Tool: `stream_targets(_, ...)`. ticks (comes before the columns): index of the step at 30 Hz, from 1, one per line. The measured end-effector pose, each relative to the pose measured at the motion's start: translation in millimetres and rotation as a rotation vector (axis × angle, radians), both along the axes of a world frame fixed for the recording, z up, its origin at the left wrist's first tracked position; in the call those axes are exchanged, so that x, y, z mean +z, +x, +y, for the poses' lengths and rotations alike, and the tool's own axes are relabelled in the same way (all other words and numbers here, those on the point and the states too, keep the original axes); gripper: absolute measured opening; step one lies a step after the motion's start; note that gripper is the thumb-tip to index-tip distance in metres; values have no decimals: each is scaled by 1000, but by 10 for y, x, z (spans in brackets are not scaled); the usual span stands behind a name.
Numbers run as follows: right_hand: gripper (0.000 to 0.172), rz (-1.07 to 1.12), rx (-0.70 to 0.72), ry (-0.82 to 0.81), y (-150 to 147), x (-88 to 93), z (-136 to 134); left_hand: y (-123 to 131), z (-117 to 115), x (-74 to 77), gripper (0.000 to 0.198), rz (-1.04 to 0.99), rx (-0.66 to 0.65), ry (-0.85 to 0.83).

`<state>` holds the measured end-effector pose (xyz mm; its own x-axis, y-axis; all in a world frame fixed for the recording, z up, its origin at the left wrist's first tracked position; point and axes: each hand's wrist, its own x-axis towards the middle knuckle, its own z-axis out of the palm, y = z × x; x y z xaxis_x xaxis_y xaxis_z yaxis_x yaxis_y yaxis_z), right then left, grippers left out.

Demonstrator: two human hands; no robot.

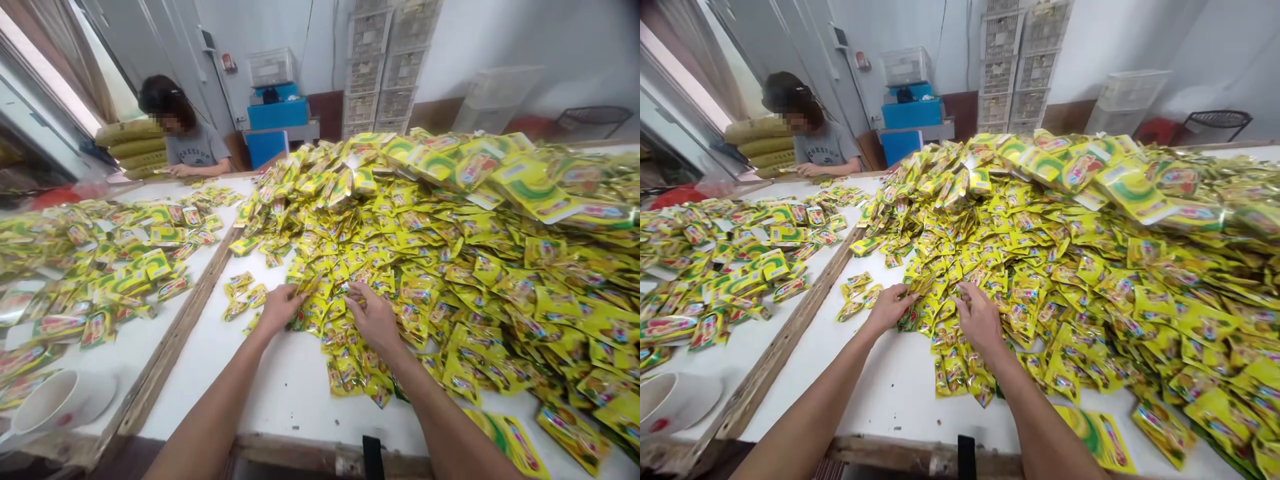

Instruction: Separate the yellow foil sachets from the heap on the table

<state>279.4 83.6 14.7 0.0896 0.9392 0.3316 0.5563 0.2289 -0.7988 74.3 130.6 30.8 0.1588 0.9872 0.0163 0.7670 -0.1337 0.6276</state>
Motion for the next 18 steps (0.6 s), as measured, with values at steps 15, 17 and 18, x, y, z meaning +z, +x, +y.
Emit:
stream_targets(15, 20, -95, 401, -255, -210, 146, -193, -34, -887, -23, 44, -293, -5, -315)
stream_targets(17, 19, -111, 441, -271, -188, 155, -192, -37, -903, -33, 39, -432, 28, -322)
stream_targets(18, 17, -118, 462, -272, -177, 157, -190, -31, -905, -36, 37, -507, 50, -312)
